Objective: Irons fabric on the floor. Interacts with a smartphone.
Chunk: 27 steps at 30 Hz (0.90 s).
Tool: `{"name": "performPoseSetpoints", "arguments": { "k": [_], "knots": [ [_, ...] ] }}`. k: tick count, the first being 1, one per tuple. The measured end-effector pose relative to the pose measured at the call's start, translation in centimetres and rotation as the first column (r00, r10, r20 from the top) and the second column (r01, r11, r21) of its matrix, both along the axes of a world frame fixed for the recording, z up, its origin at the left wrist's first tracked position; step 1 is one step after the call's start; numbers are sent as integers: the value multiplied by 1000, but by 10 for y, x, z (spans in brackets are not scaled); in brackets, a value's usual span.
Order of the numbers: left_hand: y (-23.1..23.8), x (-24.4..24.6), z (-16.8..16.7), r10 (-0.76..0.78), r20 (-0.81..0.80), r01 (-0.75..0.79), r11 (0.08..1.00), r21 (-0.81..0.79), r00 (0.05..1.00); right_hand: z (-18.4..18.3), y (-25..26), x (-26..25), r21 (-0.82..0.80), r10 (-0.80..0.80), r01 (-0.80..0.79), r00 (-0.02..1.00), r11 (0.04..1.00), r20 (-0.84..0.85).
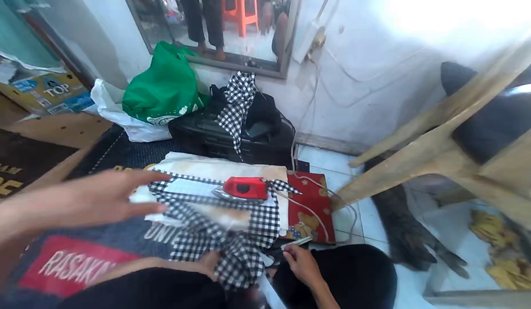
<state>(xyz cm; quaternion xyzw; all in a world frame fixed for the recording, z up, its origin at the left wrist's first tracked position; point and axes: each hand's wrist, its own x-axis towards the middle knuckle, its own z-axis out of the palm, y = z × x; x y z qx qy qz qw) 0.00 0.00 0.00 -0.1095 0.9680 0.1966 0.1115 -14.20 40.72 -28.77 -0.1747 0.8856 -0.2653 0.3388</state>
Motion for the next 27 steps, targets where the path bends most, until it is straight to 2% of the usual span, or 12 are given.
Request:
{"name": "performPoseSetpoints", "arguments": {
  "k": [5,7,9,10,11,12,14,15,16,21,23,27],
  "knots": [
    [38,-107,55,-172,-92,156,974,-162,981,-4,2,-2,-58,-33,32,999,998,-15],
    [55,-141,48,-204,-207,147,955,-259,957,-6,2,-4,-36,-23,23,1000,999,-2],
    [72,-156,9,-241,-260,155,937,-312,935,-6,-1,-4,-14,-8,8,1000,1000,11],
    [80,-151,-19,-273,-201,205,931,-303,941,-6,-3,-6,-11,-7,8,1000,1000,16],
    [86,-138,-47,-302,-43,282,926,-252,952,-5,-3,-7,-10,-9,9,1000,1000,22],
    [88,-124,-73,-314,208,348,925,-154,926,-5,-4,-7,-10,-14,14,1000,1000,25],
    [83,-106,-112,-242,678,365,930,-41,694,-3,-5,-7,-13,-25,25,999,1000,32],
    [80,-102,-124,-183,791,381,922,-68,584,-1,-4,-6,-17,-26,27,999,999,36],
    [76,-101,-129,-148,820,380,920,-90,553,1,-3,-6,-26,-26,27,999,999,36],
    [67,-115,-107,-187,467,245,967,-68,864,0,-6,-9,-40,0,2,999,999,51],
    [71,-119,-101,-146,481,235,963,-131,865,-1,-7,-11,-36,4,-2,998,999,57],
    [76,-118,-108,-147,631,279,953,-115,762,-2,-5,-9,-36,4,-2,999,999,53]
  ]
}}
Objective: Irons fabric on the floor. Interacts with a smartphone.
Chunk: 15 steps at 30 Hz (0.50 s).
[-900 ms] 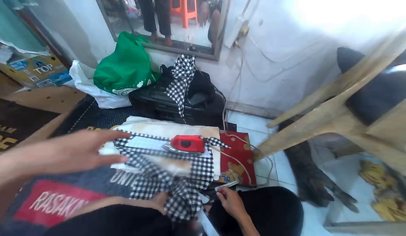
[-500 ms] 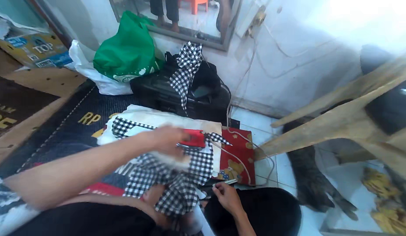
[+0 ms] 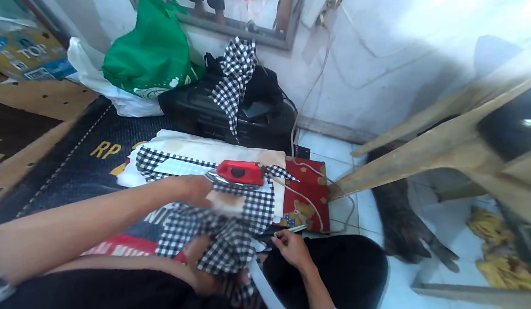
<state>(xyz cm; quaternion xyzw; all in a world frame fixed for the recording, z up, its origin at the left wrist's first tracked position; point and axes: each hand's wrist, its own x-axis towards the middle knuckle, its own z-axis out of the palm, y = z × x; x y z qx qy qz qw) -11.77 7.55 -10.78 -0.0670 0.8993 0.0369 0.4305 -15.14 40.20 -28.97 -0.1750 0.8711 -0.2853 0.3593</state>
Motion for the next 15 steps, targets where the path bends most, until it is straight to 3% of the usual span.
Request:
{"name": "performPoseSetpoints", "arguments": {
  "k": [15],
  "knots": [
    [-4,-7,-1,1,23,-1,1000,-25,1000,-2,-1,-2,18,16,-15,1000,1000,-3]
  ]
}}
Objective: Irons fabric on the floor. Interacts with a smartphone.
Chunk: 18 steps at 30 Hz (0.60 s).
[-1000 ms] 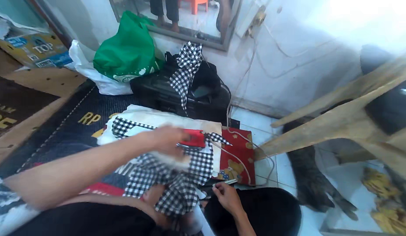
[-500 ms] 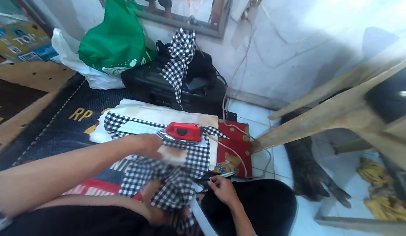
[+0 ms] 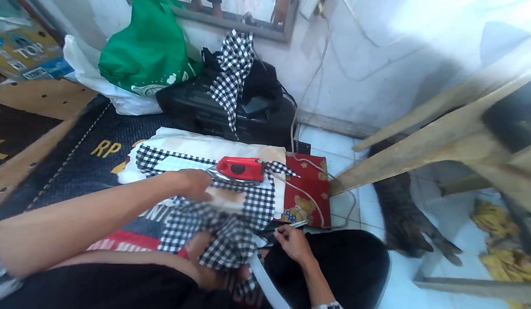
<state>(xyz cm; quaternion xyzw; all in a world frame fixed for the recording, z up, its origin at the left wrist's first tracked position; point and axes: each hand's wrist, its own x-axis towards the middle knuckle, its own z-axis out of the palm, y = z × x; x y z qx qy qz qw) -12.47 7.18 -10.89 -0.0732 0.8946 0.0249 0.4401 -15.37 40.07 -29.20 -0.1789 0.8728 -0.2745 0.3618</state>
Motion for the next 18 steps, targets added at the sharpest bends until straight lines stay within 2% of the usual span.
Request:
{"name": "performPoseSetpoints", "arguments": {
  "k": [3,6,8,13,16,18],
  "knots": [
    [7,2,8,-16,-16,16,1000,9,1000,0,0,0,-12,-10,10,1000,1000,-1],
    [58,18,66,96,-39,-94,994,54,995,1,1,1,-23,-11,11,1000,1000,-5],
    [75,23,85,136,-49,-133,989,58,989,1,1,1,-22,-7,7,1000,1000,-9],
    [75,22,89,108,-32,-105,992,66,994,2,1,1,-22,-12,11,1000,1000,-12],
    [107,31,105,208,-155,-203,978,48,966,1,1,0,-19,-7,7,1000,1000,-9],
    [105,30,105,216,-151,-211,976,45,965,2,1,0,-15,-5,5,1000,1000,-6]
  ]
}}
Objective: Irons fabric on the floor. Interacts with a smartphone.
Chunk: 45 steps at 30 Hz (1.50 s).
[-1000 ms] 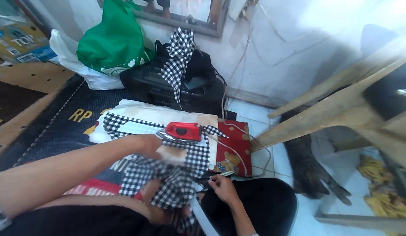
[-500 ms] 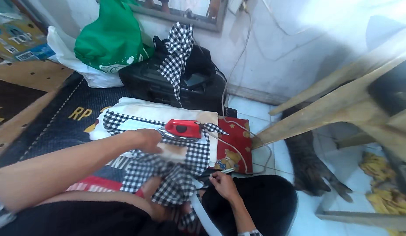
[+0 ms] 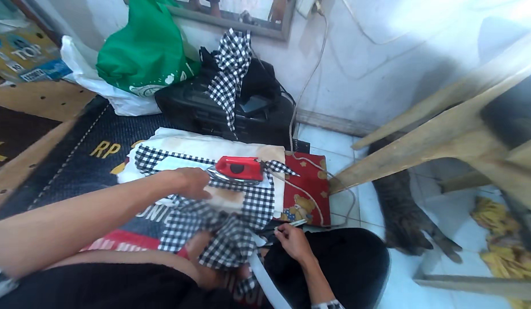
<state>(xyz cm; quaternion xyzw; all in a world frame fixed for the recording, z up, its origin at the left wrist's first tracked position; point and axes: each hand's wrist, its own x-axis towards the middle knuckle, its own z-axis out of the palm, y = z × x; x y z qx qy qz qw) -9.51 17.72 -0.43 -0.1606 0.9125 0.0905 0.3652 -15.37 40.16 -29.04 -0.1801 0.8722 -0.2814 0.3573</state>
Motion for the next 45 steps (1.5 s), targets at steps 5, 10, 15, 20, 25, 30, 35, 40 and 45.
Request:
{"name": "performPoseSetpoints", "arguments": {
  "k": [5,10,15,20,25,30,35,40,45],
  "knots": [
    [0,-1,3,-25,17,25,1000,8,1000,0,0,0,-3,-6,6,1000,1000,-2],
    [5,2,7,-4,-21,5,1000,25,1000,-1,0,0,-1,-4,4,1000,1000,-9],
    [-74,-19,-61,-156,109,154,988,19,982,0,0,1,-4,-7,7,1000,1000,-8],
    [-112,-29,-104,-193,131,199,979,-35,972,1,0,0,-3,0,0,1000,1000,-2],
    [-109,-28,-104,-170,110,175,984,-44,979,0,0,1,-4,-2,2,1000,1000,-13],
    [-108,-27,-103,-174,100,179,983,-43,980,0,0,0,4,-4,4,1000,1000,-7],
    [-109,-28,-104,-179,108,186,981,-51,978,0,0,1,2,-7,7,1000,1000,-9],
    [-113,-29,-107,-179,120,186,982,-45,977,0,0,0,2,1,-1,1000,1000,-6],
    [-56,-19,-42,-128,178,134,991,-20,976,0,1,1,1,-4,4,1000,1000,-8]
  ]
}}
